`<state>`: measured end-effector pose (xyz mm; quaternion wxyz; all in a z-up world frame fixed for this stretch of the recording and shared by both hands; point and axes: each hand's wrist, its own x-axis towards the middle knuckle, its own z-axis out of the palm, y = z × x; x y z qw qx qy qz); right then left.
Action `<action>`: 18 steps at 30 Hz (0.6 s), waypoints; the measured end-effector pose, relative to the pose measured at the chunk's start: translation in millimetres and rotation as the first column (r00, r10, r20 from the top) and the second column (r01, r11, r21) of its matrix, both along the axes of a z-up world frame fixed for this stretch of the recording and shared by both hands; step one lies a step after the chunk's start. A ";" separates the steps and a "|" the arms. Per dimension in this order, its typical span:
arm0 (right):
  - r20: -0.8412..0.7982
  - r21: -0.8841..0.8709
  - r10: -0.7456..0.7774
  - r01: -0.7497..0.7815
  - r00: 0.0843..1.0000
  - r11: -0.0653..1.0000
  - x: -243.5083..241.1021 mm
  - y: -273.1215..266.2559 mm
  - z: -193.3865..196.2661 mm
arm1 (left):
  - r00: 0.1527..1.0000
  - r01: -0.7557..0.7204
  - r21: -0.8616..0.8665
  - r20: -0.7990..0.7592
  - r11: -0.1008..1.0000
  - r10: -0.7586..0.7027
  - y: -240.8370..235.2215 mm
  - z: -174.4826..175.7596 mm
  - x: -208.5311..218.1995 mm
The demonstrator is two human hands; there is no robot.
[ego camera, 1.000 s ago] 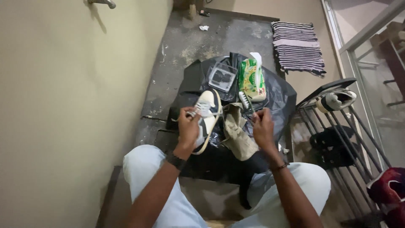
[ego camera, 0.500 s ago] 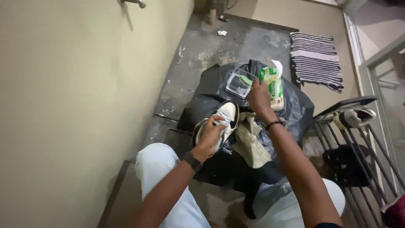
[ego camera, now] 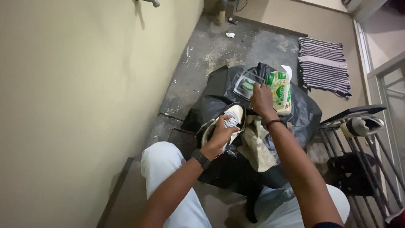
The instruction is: Cleaning a sneaker by scrubbing the soles and sides with a brush and wiping with a cloth.
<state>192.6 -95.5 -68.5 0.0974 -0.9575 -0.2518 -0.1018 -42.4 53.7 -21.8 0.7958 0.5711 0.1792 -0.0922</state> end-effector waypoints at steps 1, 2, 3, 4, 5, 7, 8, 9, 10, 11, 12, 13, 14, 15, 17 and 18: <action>-0.002 0.001 -0.004 0.004 1.000 1.000 -10.0 -1.5 8.6 | 1.000 0.004 0.001 -0.002 1.000 -0.004 0.0 14.4 -4.3; -0.054 0.211 -0.029 0.040 0.998 0.977 -19.9 -2.9 17.1 | 1.000 -0.026 0.015 -0.017 1.000 0.026 0.0 28.7 -8.4; -0.107 0.408 -0.042 0.082 0.993 0.909 -27.1 -4.1 26.8 | 0.998 -0.058 0.028 -0.030 0.998 0.058 -0.1 43.4 -10.4; -0.106 0.407 -0.044 0.084 0.993 0.909 -32.9 -9.7 27.9 | 0.998 -0.056 0.028 -0.029 0.998 0.056 0.7 38.6 -8.5; -0.251 0.511 -0.107 0.226 0.962 0.830 -38.5 -16.4 29.9 | 0.995 -0.085 0.062 -0.043 0.994 0.088 -0.9 33.6 -7.6; -0.399 0.576 -0.148 0.373 0.905 0.728 -69.2 -26.3 58.3 | 0.991 -0.114 0.091 -0.060 0.989 0.119 -4.5 17.2 -4.1; -0.557 0.703 -0.019 0.483 0.831 0.522 -93.9 -29.7 84.7 | 0.986 -0.158 0.150 -0.025 0.976 0.163 -7.0 5.9 -1.2; -0.653 0.749 0.152 0.601 0.742 0.280 -118.2 -32.6 110.1 | 0.980 -0.197 0.212 0.016 0.957 0.198 -8.3 -5.9 3.2; -0.652 0.749 0.148 0.602 0.744 0.276 -137.4 -34.8 116.5 | 0.981 -0.192 0.212 0.017 0.958 0.193 -7.2 -2.4 -0.8; -0.622 0.777 0.183 0.572 0.762 0.263 -154.0 -36.7 125.7 | 0.972 -0.233 0.229 0.075 0.945 0.221 -6.5 3.1 -2.8; -0.590 0.804 0.218 0.540 0.778 0.249 -170.7 -38.7 134.7 | 0.960 -0.274 0.244 0.133 0.930 0.248 -5.9 8.5 -4.9; -0.587 0.805 0.218 0.536 0.779 0.253 -179.6 -52.8 130.2 | 0.958 -0.279 0.239 0.137 0.930 0.252 -4.8 16.2 -6.5; -0.582 0.808 0.239 0.517 0.778 0.283 -188.1 -67.4 125.4 | 0.941 -0.304 0.241 0.226 0.922 0.251 -4.0 23.6 -7.8; -0.578 0.809 0.255 0.503 0.775 0.303 -199.6 -81.6 119.0 | 0.920 -0.321 0.247 0.311 0.914 0.239 -1.9 30.9 -10.5; -0.546 0.831 0.264 0.477 0.795 0.285 -177.7 -121.4 68.3 | 0.930 -0.281 0.317 0.321 0.906 0.176 6.4 48.2 -22.1; -0.516 0.851 0.275 0.449 0.812 0.271 -170.0 -142.6 41.5 | 0.938 -0.245 0.383 0.326 0.891 0.118 9.9 56.2 -28.5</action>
